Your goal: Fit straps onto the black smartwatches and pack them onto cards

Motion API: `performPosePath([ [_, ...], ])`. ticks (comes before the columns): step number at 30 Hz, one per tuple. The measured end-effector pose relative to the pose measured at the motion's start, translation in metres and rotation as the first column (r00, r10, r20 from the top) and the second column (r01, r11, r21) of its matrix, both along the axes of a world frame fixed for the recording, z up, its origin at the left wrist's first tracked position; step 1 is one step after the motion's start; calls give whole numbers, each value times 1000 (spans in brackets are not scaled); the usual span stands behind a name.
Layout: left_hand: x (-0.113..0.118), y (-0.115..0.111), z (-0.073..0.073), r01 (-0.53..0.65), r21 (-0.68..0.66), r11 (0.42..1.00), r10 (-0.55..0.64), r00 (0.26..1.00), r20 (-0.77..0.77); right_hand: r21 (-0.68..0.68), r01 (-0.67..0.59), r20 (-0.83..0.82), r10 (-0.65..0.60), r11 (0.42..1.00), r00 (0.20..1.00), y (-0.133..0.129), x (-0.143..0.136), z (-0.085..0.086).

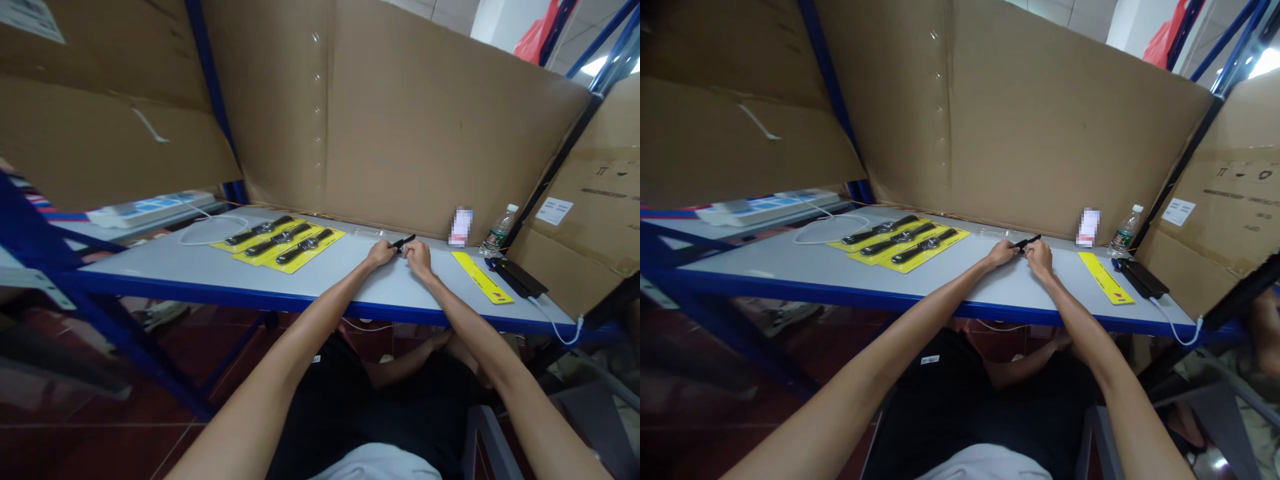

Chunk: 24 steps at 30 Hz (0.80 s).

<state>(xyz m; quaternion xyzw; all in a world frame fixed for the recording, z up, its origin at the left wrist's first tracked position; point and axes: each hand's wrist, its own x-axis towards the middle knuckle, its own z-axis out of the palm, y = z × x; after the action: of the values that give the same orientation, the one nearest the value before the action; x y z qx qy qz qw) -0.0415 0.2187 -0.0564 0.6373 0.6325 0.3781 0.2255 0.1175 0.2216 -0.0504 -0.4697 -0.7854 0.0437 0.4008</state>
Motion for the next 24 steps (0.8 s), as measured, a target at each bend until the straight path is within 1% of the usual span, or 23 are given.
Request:
performPosePath([
  [2, 0, 0, 0, 1, -2, 1000, -1, 1000, 0, 1, 18, 7, -18, 1000, 1000, 0, 0, 0],
  [6, 0, 0, 0, 3, -8, 1000, -3, 1000, -2, 41, 32, -43, -30, 999, 999, 2, -1, -1],
  [12, 1, -1, -1, 10, -7, 1000, -10, 1000, -11, -8, 33, 5, -33, 999, 999, 5, 0, -3],
  [18, 0, 1, -1, 2, -11, 1000, -3, 1000, -17, 7, 89, -59, -88, 996, 994, 3, -1, 0],
  [20, 0, 2, -1, 1, -11, 1000, -1, 1000, -18, 8, 77, -53, -77, 997, 996, 2, -1, 0],
  [24, 0, 3, -2, 2, -6, 1000, -2, 1000, -16, -4, 14, -5, -14, 1000, 1000, 2, -1, -1],
])
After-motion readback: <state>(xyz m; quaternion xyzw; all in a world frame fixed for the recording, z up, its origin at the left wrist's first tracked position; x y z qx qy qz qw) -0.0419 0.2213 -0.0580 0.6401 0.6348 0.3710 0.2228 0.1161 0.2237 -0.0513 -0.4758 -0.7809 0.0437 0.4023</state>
